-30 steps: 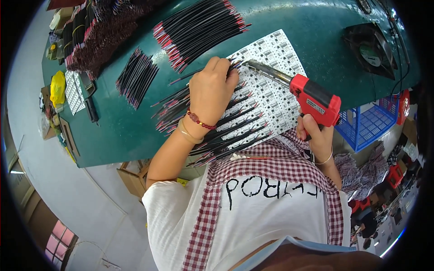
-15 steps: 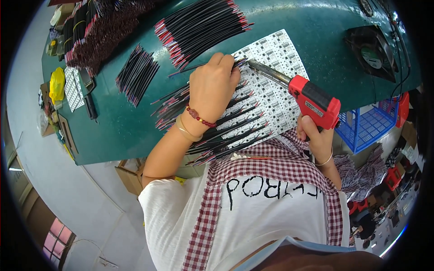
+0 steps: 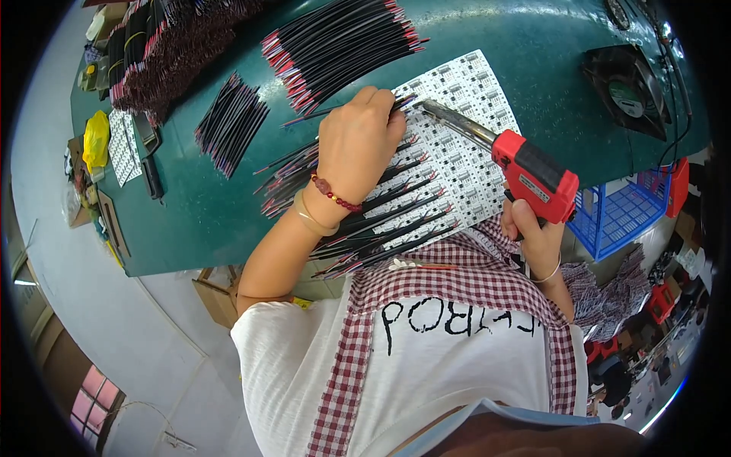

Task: The person solders individual wires onto a panel of small circuit boards using a handheld soldering iron.

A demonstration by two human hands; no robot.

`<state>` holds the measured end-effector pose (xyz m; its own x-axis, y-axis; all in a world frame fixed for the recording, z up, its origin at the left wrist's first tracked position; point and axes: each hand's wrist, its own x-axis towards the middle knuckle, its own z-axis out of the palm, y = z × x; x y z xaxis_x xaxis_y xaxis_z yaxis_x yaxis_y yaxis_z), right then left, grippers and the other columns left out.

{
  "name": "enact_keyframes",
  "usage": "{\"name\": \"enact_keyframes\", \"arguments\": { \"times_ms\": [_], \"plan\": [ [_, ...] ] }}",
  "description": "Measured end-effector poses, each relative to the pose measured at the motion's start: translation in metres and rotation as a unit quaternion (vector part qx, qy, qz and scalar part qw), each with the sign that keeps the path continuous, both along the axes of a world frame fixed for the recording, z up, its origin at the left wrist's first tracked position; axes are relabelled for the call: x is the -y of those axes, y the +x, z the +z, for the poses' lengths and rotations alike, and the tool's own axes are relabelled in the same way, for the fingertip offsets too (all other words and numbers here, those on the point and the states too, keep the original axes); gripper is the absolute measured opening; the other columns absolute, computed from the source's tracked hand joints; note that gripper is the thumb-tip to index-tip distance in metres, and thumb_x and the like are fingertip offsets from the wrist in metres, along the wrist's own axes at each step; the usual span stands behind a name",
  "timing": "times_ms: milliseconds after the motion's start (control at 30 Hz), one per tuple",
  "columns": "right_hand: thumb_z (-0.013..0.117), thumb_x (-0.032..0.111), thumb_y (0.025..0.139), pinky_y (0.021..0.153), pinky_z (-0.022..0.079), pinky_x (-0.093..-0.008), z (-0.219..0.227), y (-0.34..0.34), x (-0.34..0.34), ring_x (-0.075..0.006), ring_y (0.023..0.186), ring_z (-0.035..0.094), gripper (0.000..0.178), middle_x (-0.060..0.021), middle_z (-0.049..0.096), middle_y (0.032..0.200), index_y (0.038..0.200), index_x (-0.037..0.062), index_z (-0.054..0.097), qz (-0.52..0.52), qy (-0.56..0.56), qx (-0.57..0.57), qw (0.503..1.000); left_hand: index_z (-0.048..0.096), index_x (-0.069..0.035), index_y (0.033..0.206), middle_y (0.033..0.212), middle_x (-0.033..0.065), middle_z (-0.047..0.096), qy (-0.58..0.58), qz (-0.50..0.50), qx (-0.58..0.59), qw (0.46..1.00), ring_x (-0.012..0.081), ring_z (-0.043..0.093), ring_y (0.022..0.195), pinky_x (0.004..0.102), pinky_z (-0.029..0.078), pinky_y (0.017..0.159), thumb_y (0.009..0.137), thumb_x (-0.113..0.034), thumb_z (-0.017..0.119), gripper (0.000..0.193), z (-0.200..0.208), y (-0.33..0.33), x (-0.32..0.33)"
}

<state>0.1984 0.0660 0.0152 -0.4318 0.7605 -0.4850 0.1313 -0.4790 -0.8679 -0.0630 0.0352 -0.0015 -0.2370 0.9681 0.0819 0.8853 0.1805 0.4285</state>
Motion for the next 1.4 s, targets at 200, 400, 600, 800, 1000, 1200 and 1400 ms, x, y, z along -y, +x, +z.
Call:
{"name": "enact_keyframes", "arguments": {
  "times_ms": [200, 400, 600, 800, 1000, 1200, 1400],
  "plan": [
    [0.062, 0.008, 0.086, 0.048, 0.039, -0.0223, -0.004, 0.004, 0.001, -0.0065, 0.053, 0.049, 0.013, -0.0002, 0.055, 0.065, 0.095, -0.0013, 0.059, -0.002, -0.020, -0.015, 1.000, 0.054, -0.004, 0.073, 0.073, 0.0107, 0.056, -0.001, -0.009, 0.000, 1.000, 0.0312, 0.058, 0.059, 0.0397, 0.047, 0.051, 0.077, -0.012, 0.061, 0.011, 0.001, 0.002, 0.000],
    [0.064, 0.008, 0.085, 0.049, 0.040, -0.0219, -0.006, 0.006, 0.003, -0.0063, 0.055, 0.051, 0.015, -0.0005, 0.057, 0.067, 0.096, -0.0010, 0.059, 0.029, 0.004, 0.024, 0.999, 0.054, -0.004, 0.074, 0.075, 0.0108, 0.056, -0.011, -0.021, -0.012, 1.000, 0.0314, 0.058, 0.059, 0.0399, 0.047, 0.052, 0.077, -0.013, 0.062, 0.012, 0.002, 0.002, 0.000],
    [0.052, 0.013, 0.090, 0.047, 0.036, -0.0232, -0.006, 0.004, 0.006, -0.0087, 0.049, 0.045, 0.015, -0.0033, 0.049, 0.060, 0.084, -0.0011, 0.053, 0.049, 0.058, 0.049, 0.996, 0.055, -0.004, 0.075, 0.076, 0.0108, 0.056, -0.032, -0.034, -0.017, 0.999, 0.0315, 0.059, 0.060, 0.0403, 0.047, 0.053, 0.076, -0.012, 0.062, 0.011, 0.003, 0.000, -0.001],
    [0.062, 0.007, 0.086, 0.049, 0.040, -0.0222, -0.004, 0.005, 0.007, -0.0063, 0.054, 0.050, 0.012, 0.0002, 0.055, 0.066, 0.095, -0.0005, 0.059, 0.006, -0.007, -0.004, 1.000, 0.055, -0.004, 0.075, 0.075, 0.0108, 0.056, -0.031, -0.041, -0.011, 0.999, 0.0319, 0.058, 0.061, 0.0401, 0.046, 0.053, 0.076, -0.012, 0.063, 0.011, 0.004, -0.001, -0.002],
    [0.062, 0.006, 0.086, 0.048, 0.039, -0.0224, -0.008, 0.005, 0.008, -0.0062, 0.054, 0.049, 0.010, 0.0003, 0.054, 0.065, 0.092, -0.0003, 0.057, 0.019, -0.003, -0.003, 1.000, 0.055, -0.003, 0.075, 0.075, 0.0111, 0.056, -0.028, -0.042, -0.008, 0.999, 0.0327, 0.057, 0.061, 0.0404, 0.045, 0.053, 0.077, -0.012, 0.063, 0.012, 0.005, -0.001, -0.003],
    [0.050, 0.017, 0.092, 0.047, 0.037, -0.0255, -0.001, 0.007, 0.010, -0.0114, 0.047, 0.042, 0.031, -0.0064, 0.047, 0.060, 0.114, -0.0051, 0.048, -0.002, 0.043, -0.017, 0.999, 0.055, -0.003, 0.076, 0.076, 0.0116, 0.056, -0.035, -0.046, -0.012, 0.998, 0.0331, 0.057, 0.062, 0.0407, 0.045, 0.054, 0.077, -0.012, 0.063, 0.012, 0.005, 0.000, -0.003],
    [0.048, 0.024, 0.093, 0.046, 0.037, -0.0263, 0.001, 0.015, 0.009, -0.0118, 0.046, 0.040, 0.039, -0.0063, 0.045, 0.058, 0.119, -0.0043, 0.044, -0.028, 0.033, -0.056, 0.997, 0.055, -0.004, 0.076, 0.077, 0.0115, 0.057, -0.049, -0.055, -0.050, 0.996, 0.0310, 0.060, 0.063, 0.0390, 0.049, 0.056, 0.076, -0.012, 0.062, 0.011, 0.009, 0.002, -0.002]
  ]
}}
